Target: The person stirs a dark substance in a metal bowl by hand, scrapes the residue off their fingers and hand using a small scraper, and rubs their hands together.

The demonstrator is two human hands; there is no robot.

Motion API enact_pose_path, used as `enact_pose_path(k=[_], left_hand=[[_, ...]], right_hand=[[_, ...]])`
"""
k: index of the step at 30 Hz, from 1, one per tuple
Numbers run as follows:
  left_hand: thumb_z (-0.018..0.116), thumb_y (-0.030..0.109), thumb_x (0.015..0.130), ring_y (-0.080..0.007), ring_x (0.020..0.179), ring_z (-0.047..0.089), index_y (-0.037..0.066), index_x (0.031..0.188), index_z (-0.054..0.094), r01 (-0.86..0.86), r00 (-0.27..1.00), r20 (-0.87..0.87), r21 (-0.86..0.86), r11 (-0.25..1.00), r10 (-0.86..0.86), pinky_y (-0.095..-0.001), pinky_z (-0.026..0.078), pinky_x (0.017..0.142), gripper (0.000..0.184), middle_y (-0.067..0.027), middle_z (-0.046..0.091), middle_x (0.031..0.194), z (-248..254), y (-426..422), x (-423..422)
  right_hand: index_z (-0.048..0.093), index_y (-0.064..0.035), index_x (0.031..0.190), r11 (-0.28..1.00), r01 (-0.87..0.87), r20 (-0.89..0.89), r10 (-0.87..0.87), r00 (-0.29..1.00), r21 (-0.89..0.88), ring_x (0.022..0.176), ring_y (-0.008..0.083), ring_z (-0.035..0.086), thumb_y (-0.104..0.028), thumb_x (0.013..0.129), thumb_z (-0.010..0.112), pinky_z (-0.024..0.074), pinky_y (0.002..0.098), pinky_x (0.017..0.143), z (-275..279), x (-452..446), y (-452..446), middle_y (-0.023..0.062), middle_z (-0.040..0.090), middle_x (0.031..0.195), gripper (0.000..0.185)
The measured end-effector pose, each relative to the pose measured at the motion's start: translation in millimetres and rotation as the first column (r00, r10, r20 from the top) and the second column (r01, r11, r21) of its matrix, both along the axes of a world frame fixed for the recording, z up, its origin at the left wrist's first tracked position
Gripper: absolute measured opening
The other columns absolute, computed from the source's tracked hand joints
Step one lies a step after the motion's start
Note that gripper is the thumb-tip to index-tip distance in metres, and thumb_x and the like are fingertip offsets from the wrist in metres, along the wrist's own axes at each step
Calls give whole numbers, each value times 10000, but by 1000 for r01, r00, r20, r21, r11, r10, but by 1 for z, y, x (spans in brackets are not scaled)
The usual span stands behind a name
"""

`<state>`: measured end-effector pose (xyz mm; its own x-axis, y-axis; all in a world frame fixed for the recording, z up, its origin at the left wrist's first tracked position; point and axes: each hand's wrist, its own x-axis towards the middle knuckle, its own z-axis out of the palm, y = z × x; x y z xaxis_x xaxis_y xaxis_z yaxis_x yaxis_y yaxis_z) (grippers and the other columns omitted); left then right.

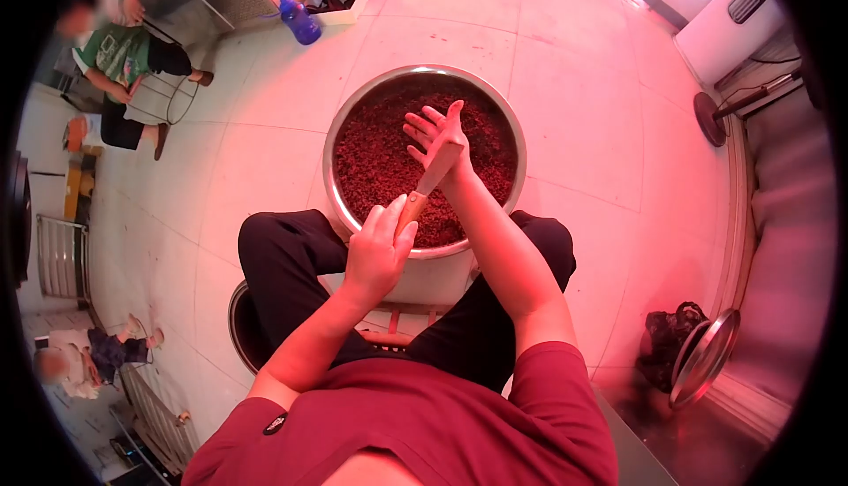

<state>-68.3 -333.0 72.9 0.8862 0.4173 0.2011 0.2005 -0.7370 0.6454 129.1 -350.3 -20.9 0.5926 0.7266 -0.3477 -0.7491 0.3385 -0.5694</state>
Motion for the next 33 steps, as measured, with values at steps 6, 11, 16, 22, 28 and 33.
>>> enact_pose_path(k=[6, 11, 16, 22, 28, 33], left_hand=[[573, 211, 893, -376, 714, 603, 1, 1204, 528, -12, 997, 81, -22, 1000, 14, -451, 492, 601, 378, -172, 551, 891, 2, 22, 17], [574, 198, 894, -375, 745, 599, -21, 1194, 534, 17, 997, 75, -92, 996, -10, -443, 483, 630, 374, -186, 559, 890, 11, 18, 5], [576, 174, 892, -378, 766, 597, -38, 1192, 534, 7, 993, 114, -121, 993, 7, -435, 480, 645, 370, -193, 556, 889, 7, 19, 8], [574, 171, 895, -379, 797, 603, -46, 1179, 537, -2, 991, 129, -136, 991, 19, -432, 482, 670, 359, -198, 570, 904, 9, 22, 16], [561, 150, 909, -301, 915, 613, -53, 1180, 544, 11, 994, 107, -288, 957, 21, -352, 474, 803, 339, -191, 610, 991, 21, 42, 27], [574, 166, 899, -340, 856, 605, -13, 1182, 556, -62, 997, 43, -120, 991, 67, -390, 487, 746, 336, -177, 597, 940, 22, 41, 14]], right_hand=[[311, -121, 1406, 965, -144, -59, 160, 985, 218, 1310, 303, 365, -774, 772, 439, 266, 544, 1045, 2, -9, -1, 152, 367, 1440, 918], [313, -145, 1428, 797, -184, -106, 296, 949, 575, 1355, 321, 288, -790, 765, 397, 278, 603, 1029, 17, -3, 0, 144, 316, 1473, 929], [294, -149, 1441, 728, -180, -143, 358, 923, 661, 1372, 344, 255, -792, 762, 396, 248, 623, 1046, 21, -8, 3, 156, 274, 1493, 940], [314, -149, 1432, 706, -216, -80, 361, 929, 675, 1370, 365, 249, -774, 766, 424, 277, 614, 1039, 22, -13, 2, 171, 256, 1495, 920], [246, -154, 1452, 783, -268, -67, 366, 928, 561, 1345, 366, 275, -746, 789, 432, 289, 569, 1057, 22, -24, 3, 184, 279, 1466, 908], [272, -112, 1426, 949, -175, -78, 202, 976, 263, 1259, 335, 391, -744, 774, 463, 329, 554, 1011, 3, -11, 8, 167, 407, 1378, 929]])
